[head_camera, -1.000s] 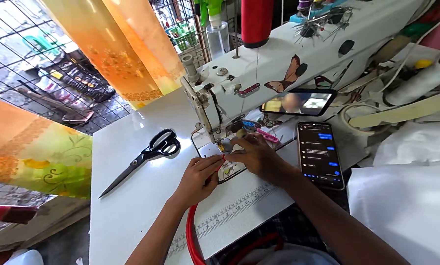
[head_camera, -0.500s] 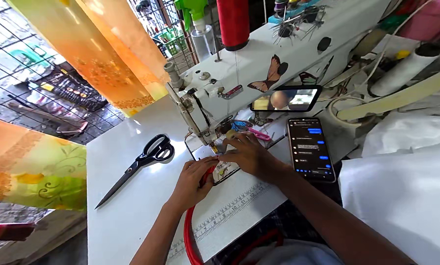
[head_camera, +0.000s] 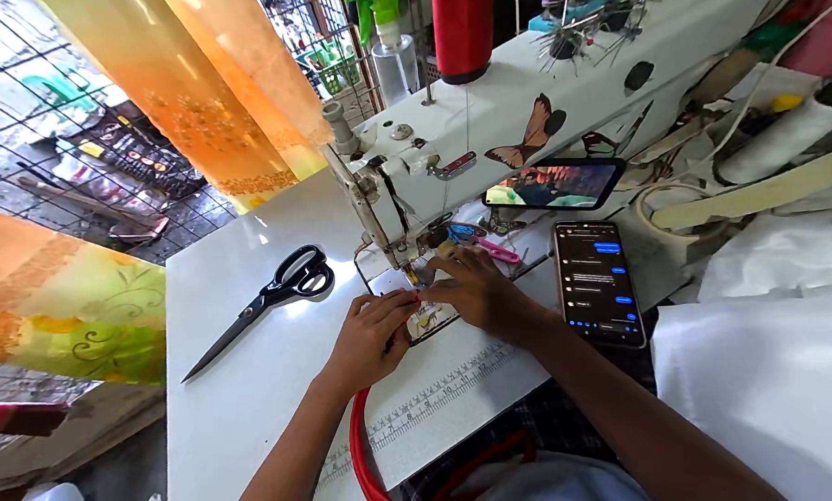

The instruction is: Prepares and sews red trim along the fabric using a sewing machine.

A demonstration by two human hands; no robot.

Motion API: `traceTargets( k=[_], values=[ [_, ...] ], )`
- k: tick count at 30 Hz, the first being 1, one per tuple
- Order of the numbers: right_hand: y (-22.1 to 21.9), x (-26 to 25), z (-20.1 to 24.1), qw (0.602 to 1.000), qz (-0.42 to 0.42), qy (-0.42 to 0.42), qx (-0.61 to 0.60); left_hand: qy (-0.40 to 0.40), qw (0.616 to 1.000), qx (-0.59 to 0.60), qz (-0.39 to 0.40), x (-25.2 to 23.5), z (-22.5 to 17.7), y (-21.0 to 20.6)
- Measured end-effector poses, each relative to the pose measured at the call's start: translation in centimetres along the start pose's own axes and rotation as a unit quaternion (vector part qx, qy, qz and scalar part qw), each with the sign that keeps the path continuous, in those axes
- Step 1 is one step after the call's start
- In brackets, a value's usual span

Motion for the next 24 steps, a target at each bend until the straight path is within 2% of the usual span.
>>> traceTargets(
  k=[2, 4, 6, 8, 24],
  values=[
    [0.4, -0.2, 0.3, 0.998, -0.014, -0.050, 0.021, -0.003, 1.000, -0.016, 0.008, -0.1, -0.1, 0.1],
    [1.4, -0.6, 0.2, 0.986, -0.022, -0.142, 0.083, 0.005, 1.000, 0.003, 0.010, 0.0, -0.1, 0.0],
    [2.8, -0.9, -0.1, 0.957, 0.016, -0.259, 0.134, 0.012, 1.000, 0.021, 0.005, 0.1, 0.1, -0.1],
    [3.2, -0.7, -0.6, 0.928, 0.048, -0.332, 0.161, 0.009, 1.000, 0.019, -0.004, 0.2, 0.1, -0.2],
    [3.2, -1.1, -0.6, 0.941, 0.081, -0.313, 0.104, -0.012, 1.000, -0.003, -0.025, 0.3, 0.0, -0.3]
  ],
)
Point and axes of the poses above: each hand's wrist, its own x-axis away from the middle knuckle, its own y-axis out of the back of the hand, z = x × y, the point moved 2 cm from there along -x, towards the middle knuckle, and after that the axes turned 7 degrees about y, right-handed, at the moved point
